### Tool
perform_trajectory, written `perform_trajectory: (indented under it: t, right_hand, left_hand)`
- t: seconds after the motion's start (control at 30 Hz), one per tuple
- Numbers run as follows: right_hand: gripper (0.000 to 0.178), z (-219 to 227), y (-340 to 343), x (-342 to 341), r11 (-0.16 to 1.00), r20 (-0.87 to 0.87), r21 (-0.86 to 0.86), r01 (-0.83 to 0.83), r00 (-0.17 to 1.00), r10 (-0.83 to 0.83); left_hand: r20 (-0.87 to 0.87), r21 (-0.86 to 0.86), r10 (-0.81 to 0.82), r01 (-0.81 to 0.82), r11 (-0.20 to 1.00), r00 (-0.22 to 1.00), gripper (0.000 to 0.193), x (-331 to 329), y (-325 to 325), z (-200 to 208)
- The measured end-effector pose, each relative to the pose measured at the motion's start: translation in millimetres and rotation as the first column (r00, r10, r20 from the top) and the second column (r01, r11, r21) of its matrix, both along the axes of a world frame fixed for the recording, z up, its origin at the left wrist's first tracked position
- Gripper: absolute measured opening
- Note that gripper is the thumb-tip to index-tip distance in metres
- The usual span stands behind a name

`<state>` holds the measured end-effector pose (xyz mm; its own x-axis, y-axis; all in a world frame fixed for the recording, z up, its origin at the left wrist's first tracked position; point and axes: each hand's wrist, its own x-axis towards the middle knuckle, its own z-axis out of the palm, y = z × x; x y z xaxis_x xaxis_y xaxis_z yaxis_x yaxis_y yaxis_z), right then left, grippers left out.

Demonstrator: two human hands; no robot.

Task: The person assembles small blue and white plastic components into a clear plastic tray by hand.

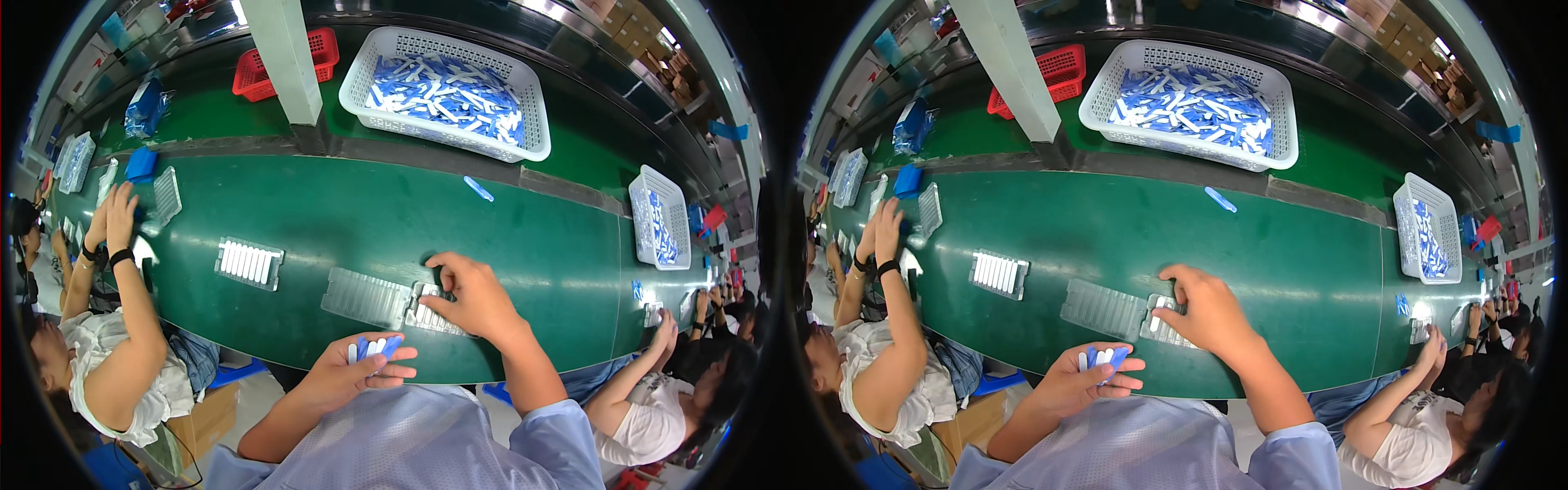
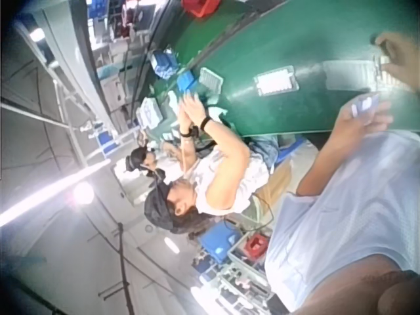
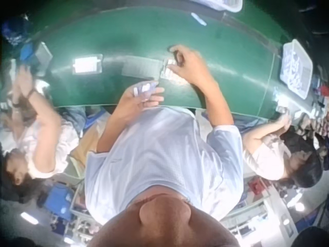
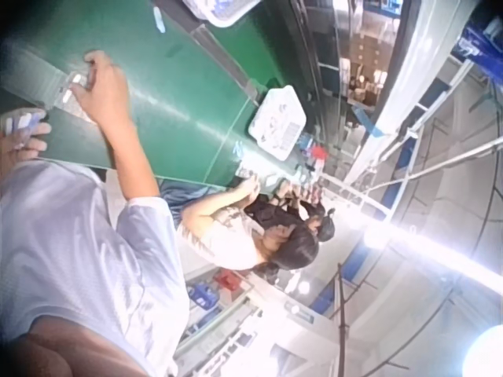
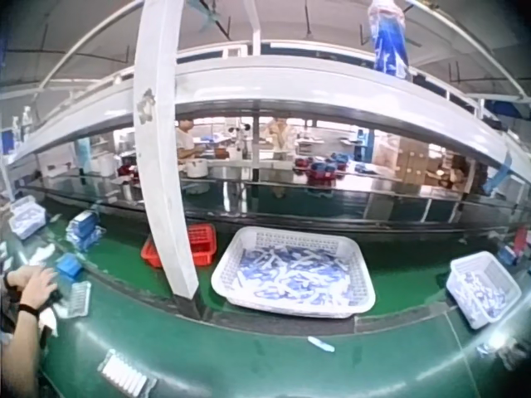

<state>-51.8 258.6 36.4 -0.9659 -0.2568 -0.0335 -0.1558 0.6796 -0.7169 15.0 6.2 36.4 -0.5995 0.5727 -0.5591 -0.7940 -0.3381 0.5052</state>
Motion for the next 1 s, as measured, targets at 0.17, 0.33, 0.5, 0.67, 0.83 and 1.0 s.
perform_trajectory:
  t: [0.17, 0.33, 0.5, 0.67, 0.83, 1.0]
  right_hand:
    - [0.029, 0.9, -9.2, 33.2, 0.906, 0.113, -0.408, 0.111, 0.991, -0.071]
    - [0.019, 14.6, -21.0, 48.5, 0.910, 0.103, -0.414, 0.029, 0.995, 0.015]
    - [0.010, 7.0, -15.5, 60.6, 0.897, 0.226, -0.435, 0.082, 0.974, 0.021]
    - [0.007, -2.1, 7.0, 56.8, 0.527, 0.345, -0.678, 0.512, 0.855, -0.387]
    - [0.008, -6.2, 15.8, 54.0, 0.497, 0.379, -0.689, 0.527, 0.847, -0.373]
    - [0.008, -9.3, 14.4, 51.9, 0.492, 0.410, -0.678, 0.547, 0.836, -0.365]
  left_hand:
    - [-0.011, -0.015, -0.048, 0.048, 0.999, 0.999, 0.033, -2.1, -4.0, -5.9]
    - [-0.009, -0.037, -0.089, 0.088, 0.995, 0.996, 0.028, -2.5, 2.9, -6.8]
    - [-0.012, -0.078, -0.071, 0.070, 0.994, 0.997, 0.024, -4.2, 10.0, -3.1]
    - [-0.534, -0.603, -0.533, 0.146, 0.784, 0.657, 0.021, -11.3, 5.1, 2.0]
    - [-0.589, -0.781, -0.716, -0.037, 0.623, 0.375, 0.032, -22.4, 19.0, 7.3]
    - [-0.578, -0.806, -0.793, -0.288, 0.517, 0.192, 0.039, -30.4, 33.4, 10.7]
